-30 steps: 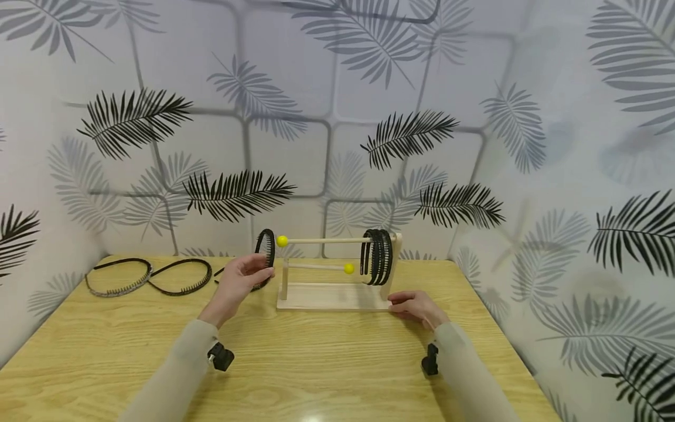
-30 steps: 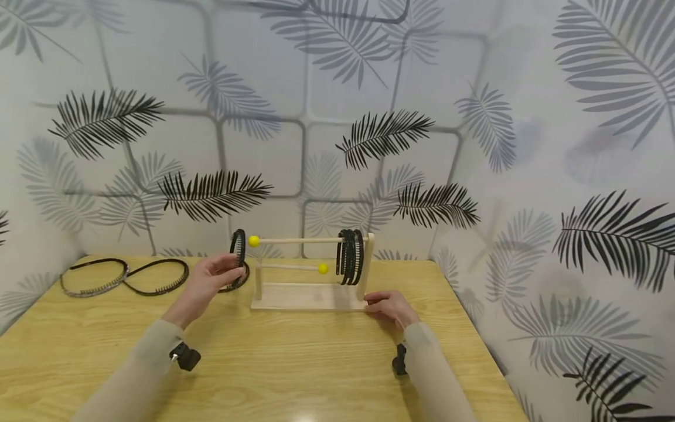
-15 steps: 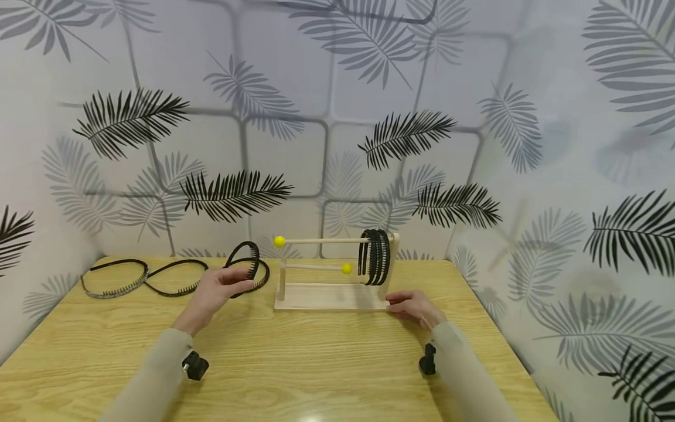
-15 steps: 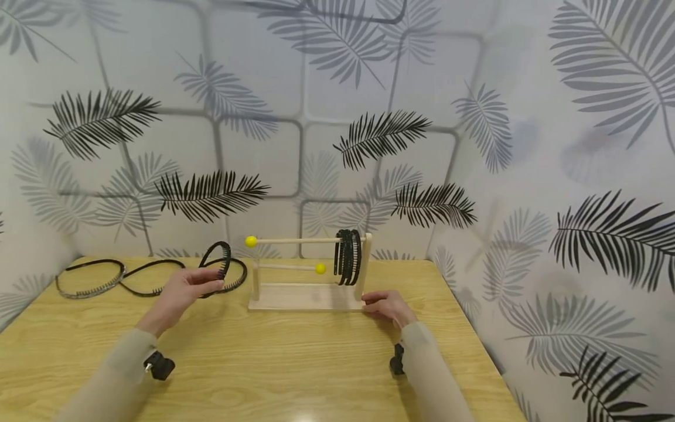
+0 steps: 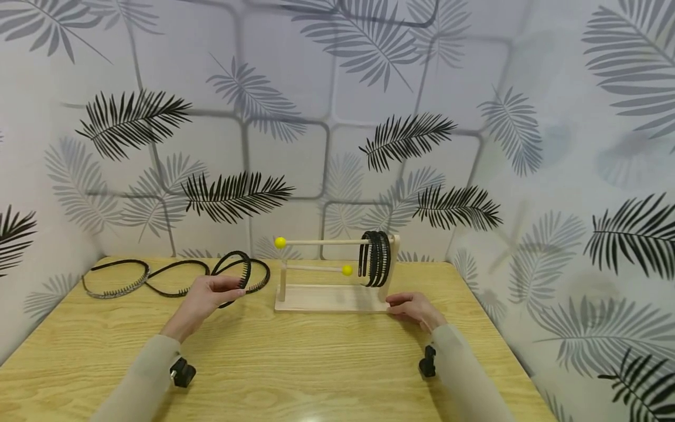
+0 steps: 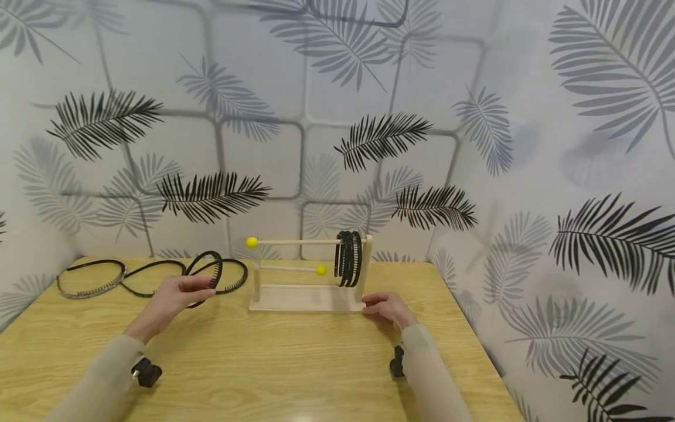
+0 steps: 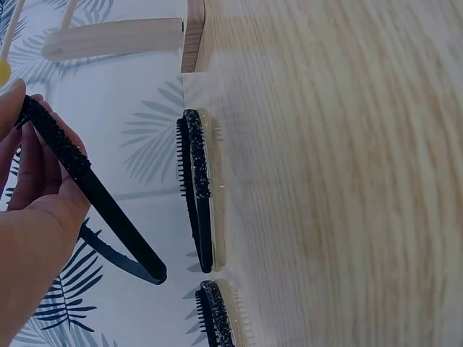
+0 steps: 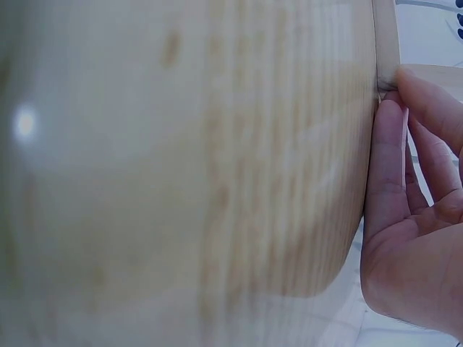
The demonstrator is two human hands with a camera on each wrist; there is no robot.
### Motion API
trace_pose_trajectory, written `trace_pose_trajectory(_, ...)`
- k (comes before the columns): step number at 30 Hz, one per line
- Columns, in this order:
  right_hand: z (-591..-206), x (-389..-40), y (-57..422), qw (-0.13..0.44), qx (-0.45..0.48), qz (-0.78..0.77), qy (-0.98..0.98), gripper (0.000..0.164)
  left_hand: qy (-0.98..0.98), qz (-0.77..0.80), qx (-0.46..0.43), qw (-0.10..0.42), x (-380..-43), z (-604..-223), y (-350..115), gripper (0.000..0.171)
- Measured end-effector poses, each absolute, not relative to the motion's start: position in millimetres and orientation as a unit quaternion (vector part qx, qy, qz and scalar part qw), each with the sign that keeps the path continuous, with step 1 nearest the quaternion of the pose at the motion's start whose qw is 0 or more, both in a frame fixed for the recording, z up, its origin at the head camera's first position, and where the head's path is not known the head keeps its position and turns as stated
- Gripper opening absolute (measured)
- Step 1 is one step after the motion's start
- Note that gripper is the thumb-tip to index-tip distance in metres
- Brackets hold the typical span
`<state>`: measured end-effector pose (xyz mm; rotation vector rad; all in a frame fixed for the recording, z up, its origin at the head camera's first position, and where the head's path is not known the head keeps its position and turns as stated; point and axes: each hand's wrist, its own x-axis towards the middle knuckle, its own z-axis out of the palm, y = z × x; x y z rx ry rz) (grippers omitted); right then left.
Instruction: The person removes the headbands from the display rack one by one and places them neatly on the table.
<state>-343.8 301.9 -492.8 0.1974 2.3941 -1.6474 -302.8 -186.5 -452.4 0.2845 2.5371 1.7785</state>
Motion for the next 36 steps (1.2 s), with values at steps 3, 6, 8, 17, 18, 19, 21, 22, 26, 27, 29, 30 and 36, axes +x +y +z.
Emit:
trace_pose_trajectory(3, -492, -344, 302, 0.115, 0.067, -0.56, 0.818, 0.039, 0.819, 0.565, 0.092, 0.015, -302, -452, -190, 0.052)
trace_pose_trajectory(6, -492, -344, 302, 0.114, 0.065, -0.557, 0.82, 0.039, 0.823, 0.56, 0.093, 0.021, -301, -453, -192, 0.051)
trace_pose_trajectory(8, -493, -345, 301, 0.113, 0.067, -0.556, 0.821, 0.039, 0.825, 0.557, 0.093, 0.024, -300, -455, -194, 0.051)
trace_pose_trajectory(17, -495, -343, 301, 0.113, 0.063, -0.554, 0.822, 0.04, 0.83, 0.55, 0.088, 0.02, -296, -460, -202, 0.05)
trace_pose_trajectory(18, -495, -343, 301, 0.114, 0.064, -0.554, 0.822, 0.04, 0.83, 0.55, 0.087, 0.02, -296, -460, -203, 0.051)
trace_pose_trajectory(19, -496, -344, 301, 0.114, 0.067, -0.556, 0.821, 0.04, 0.831, 0.55, 0.087, 0.019, -295, -460, -205, 0.051)
trace_pose_trajectory(21, -495, -345, 300, 0.114, 0.07, -0.559, 0.818, 0.039, 0.832, 0.547, 0.088, 0.017, -294, -460, -207, 0.052)
trace_pose_trajectory(22, -495, -345, 300, 0.115, 0.068, -0.559, 0.818, 0.04, 0.833, 0.546, 0.089, 0.017, -293, -459, -208, 0.053)
trace_pose_trajectory(26, -494, -345, 300, 0.116, 0.067, -0.564, 0.815, 0.04, 0.839, 0.536, 0.091, 0.022, -290, -459, -213, 0.051)
trace_pose_trajectory(27, -494, -345, 301, 0.117, 0.066, -0.564, 0.815, 0.04, 0.84, 0.534, 0.092, 0.024, -290, -459, -214, 0.05)
trace_pose_trajectory(29, -494, -345, 301, 0.117, 0.065, -0.563, 0.815, 0.04, 0.841, 0.53, 0.101, 0.029, -288, -460, -217, 0.047)
trace_pose_trajectory(30, -495, -345, 301, 0.117, 0.064, -0.562, 0.816, 0.04, 0.84, 0.53, 0.107, 0.033, -288, -460, -219, 0.046)
trace_pose_trajectory(36, -495, -345, 303, 0.114, 0.067, -0.555, 0.821, 0.04, 0.84, 0.522, 0.134, 0.067, -287, -462, -229, 0.047)
